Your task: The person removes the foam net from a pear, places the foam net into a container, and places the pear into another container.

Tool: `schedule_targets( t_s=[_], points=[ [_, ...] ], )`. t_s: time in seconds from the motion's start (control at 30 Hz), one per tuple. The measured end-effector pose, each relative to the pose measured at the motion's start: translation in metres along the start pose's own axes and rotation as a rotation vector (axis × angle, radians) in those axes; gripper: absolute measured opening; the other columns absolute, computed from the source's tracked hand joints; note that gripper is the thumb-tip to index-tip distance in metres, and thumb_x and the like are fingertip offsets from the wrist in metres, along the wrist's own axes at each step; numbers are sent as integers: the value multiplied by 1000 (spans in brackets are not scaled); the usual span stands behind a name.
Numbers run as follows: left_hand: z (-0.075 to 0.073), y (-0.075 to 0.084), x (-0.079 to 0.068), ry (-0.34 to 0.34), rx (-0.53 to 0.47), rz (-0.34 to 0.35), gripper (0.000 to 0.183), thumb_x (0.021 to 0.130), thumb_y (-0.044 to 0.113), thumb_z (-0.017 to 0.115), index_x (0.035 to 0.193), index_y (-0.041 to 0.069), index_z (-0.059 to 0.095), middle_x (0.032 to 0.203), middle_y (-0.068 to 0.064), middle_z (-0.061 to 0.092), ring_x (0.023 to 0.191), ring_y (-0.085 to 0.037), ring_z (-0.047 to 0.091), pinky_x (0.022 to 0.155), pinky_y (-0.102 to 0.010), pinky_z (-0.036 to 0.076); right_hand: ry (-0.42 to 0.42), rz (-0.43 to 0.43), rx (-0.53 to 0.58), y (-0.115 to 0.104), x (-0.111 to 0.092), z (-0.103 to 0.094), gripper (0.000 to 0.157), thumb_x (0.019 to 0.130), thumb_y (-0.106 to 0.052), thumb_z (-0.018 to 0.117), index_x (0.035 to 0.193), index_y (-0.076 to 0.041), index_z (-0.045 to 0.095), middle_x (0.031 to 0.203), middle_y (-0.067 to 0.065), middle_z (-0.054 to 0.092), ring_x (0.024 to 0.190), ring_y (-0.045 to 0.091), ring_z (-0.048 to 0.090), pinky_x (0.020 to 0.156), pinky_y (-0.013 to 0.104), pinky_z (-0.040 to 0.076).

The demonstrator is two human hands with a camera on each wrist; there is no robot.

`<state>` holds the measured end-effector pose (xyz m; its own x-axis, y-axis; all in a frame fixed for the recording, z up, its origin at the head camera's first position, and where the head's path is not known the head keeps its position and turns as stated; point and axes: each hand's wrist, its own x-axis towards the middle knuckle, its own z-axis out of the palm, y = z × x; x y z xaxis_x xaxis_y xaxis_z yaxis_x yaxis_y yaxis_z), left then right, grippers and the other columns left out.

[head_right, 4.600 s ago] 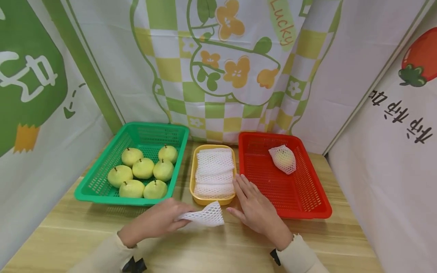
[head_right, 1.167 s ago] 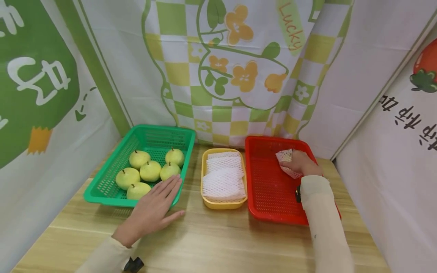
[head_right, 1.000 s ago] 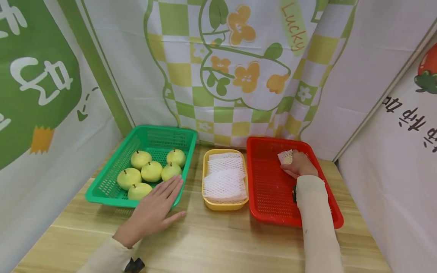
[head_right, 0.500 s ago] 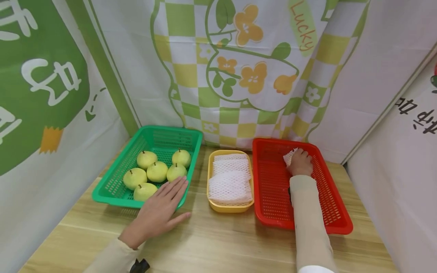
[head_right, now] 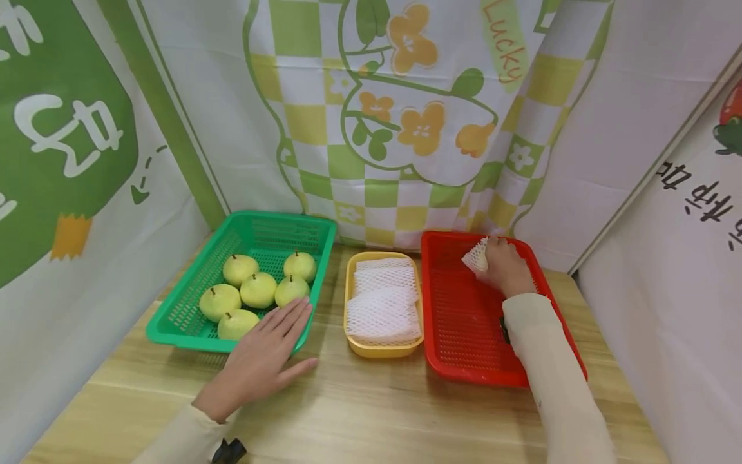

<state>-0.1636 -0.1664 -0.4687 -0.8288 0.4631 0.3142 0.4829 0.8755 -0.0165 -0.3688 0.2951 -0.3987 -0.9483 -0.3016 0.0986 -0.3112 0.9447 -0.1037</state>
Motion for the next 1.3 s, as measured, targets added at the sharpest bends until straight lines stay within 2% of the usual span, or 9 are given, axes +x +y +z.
schedule_targets(
  t_s=[0.2, 0.4, 0.57, 0.7, 0.87, 0.97, 1.1, 1.23, 1.3],
  points=[
    [0, -1, -1, 4, 11, -3, 91, 100, 57, 64, 164, 1, 33, 173, -16, 31, 159, -35, 35, 128, -52, 35, 110, -127, 20, -34, -12, -54, 80, 86, -22, 81, 138, 22, 40, 110, 38, 61, 96, 50, 63, 83, 63, 56],
    [0, -1, 0, -14, 4, 0, 90, 101, 59, 61, 164, 1, 32, 173, -16, 30, 160, -34, 32, 129, -52, 34, 104, -169, 68, -71, -42, -99, 83, 86, -17, 81, 147, 17, 35, 135, 39, 53, 113, 50, 56, 92, 63, 53],
    [1, -2, 1, -7, 20, 10, 90, 101, 60, 60, 164, 1, 32, 173, -16, 32, 160, -34, 33, 129, -51, 35, 137, -272, 31, -105, -73, -114, 78, 85, -16, 84, 144, 10, 42, 139, 33, 56, 117, 47, 59, 96, 61, 56],
    [2, -1, 1, -6, 24, 12, 91, 101, 60, 60, 164, 0, 32, 172, -17, 33, 160, -35, 34, 129, -51, 35, 180, -405, 5, -131, -102, -110, 75, 82, -13, 87, 142, 4, 45, 138, 26, 59, 122, 41, 59, 99, 56, 59],
    [2, -1, 1, -7, 34, 9, 92, 101, 61, 59, 164, 0, 31, 173, -16, 30, 160, -35, 32, 129, -51, 34, 199, -544, -32, -160, -132, -92, 78, 77, -16, 92, 139, -1, 48, 135, 19, 59, 124, 33, 60, 100, 47, 61],
    [2, -1, 1, -5, 34, 7, 92, 101, 61, 59, 164, 1, 31, 173, -16, 30, 161, -35, 31, 129, -50, 34, 153, -591, -46, -174, -149, -79, 82, 77, -20, 93, 143, 0, 47, 140, 16, 59, 128, 30, 59, 103, 44, 60],
    [2, -1, 1, -5, 26, 9, 91, 101, 61, 59, 164, 1, 31, 173, -16, 31, 161, -34, 31, 129, -50, 35, 49, -622, -42, -190, -166, -59, 85, 79, -25, 93, 146, -3, 46, 144, 13, 58, 130, 27, 60, 101, 42, 61],
    [2, -1, 1, -5, 25, 9, 91, 101, 60, 61, 164, 1, 31, 173, -16, 30, 160, -35, 32, 129, -51, 35, -42, -663, -36, -204, -174, -34, 81, 78, -25, 93, 143, -6, 47, 139, 9, 60, 126, 24, 62, 98, 38, 63],
    [1, -1, 2, -3, 28, 8, 92, 101, 59, 61, 164, 1, 32, 173, -16, 30, 160, -35, 33, 129, -51, 35, -113, -662, -50, -210, -175, -21, 80, 78, -26, 93, 141, -7, 48, 136, 8, 61, 124, 23, 63, 97, 36, 63]
  ],
)
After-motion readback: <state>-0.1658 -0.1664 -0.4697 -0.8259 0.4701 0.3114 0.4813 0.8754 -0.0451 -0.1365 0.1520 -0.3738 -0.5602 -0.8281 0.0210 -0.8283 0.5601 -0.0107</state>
